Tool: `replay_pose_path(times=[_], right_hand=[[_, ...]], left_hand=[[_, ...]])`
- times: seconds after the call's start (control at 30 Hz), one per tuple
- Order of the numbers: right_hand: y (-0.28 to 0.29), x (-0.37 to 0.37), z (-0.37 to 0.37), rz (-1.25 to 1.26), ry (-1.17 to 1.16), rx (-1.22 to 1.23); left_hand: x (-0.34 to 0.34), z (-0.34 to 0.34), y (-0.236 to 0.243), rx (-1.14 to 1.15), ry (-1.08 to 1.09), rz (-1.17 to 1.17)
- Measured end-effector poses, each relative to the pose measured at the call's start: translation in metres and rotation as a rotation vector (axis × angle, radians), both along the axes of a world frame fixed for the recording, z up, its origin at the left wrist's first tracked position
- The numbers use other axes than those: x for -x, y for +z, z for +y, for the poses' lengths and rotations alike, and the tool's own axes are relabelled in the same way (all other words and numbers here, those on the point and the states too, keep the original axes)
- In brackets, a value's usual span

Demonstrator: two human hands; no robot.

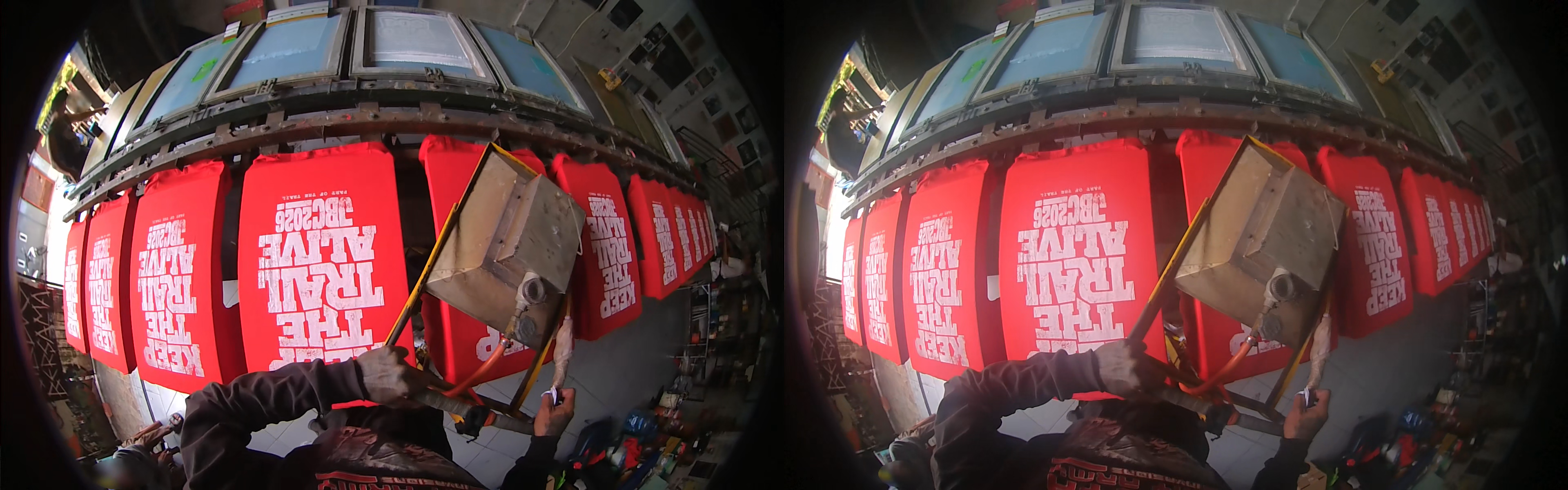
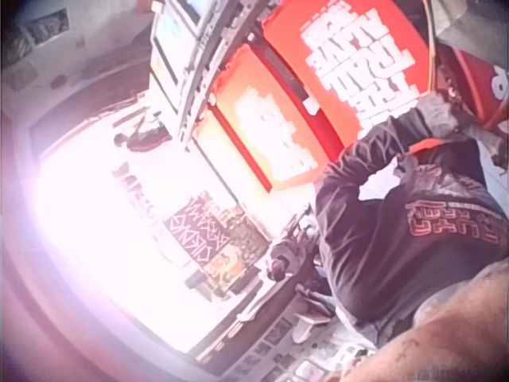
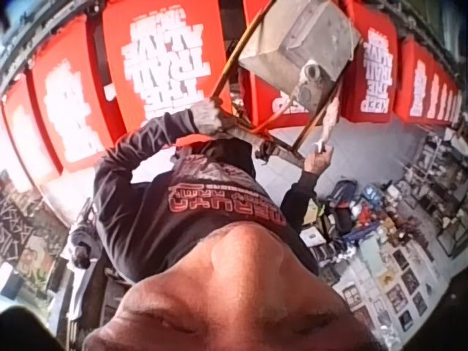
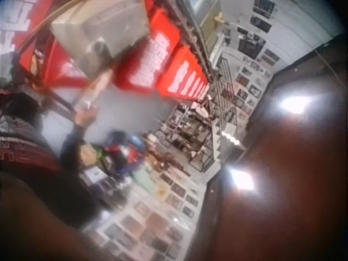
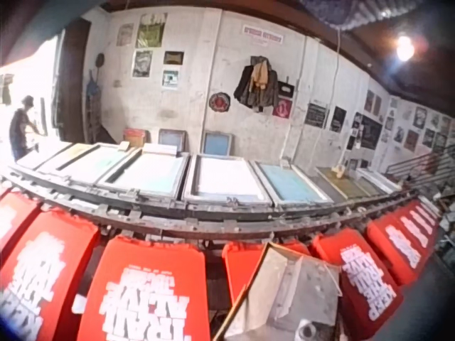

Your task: The person uses a flash dryer to cure ink on several red t-shirts mounted on a screen printing press, moving the dryer head over each garment and checking the surface with their hand.

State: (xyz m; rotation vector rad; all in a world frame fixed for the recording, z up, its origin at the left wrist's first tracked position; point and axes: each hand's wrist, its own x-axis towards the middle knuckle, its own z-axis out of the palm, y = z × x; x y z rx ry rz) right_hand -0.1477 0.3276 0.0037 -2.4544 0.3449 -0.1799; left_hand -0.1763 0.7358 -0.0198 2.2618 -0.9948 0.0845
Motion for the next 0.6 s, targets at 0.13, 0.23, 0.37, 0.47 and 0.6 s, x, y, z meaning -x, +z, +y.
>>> replay_pose_path(times=[0.13,0.23,0.37,0.47,0.6], right_hand=[[0.002,0.003,0.004,-0.021,0.039,0.052],[0.005,0.0,0.01,0.001,0.04,0.028],[0.006,0.002,0.01,0.007,0.033,0.009],[-0.001,0.001,0.007,-0.006,0.045,-0.006],[0.0,0.003,0.01,-0.01,0.055,-0.037]], left_hand=[[-0.003,0.003,0.008,0.007,0.043,0.024],[0.002,0.004,-0.018,-0.038,-0.013,-0.052],[-0.001,0.004,0.002,-0.05,0.005,-0.003],[-0.003,0.006,0.004,-0.014,0.01,-0.048],[-0.001,0.01,-0.013,-0.123,0.05,-0.059]])
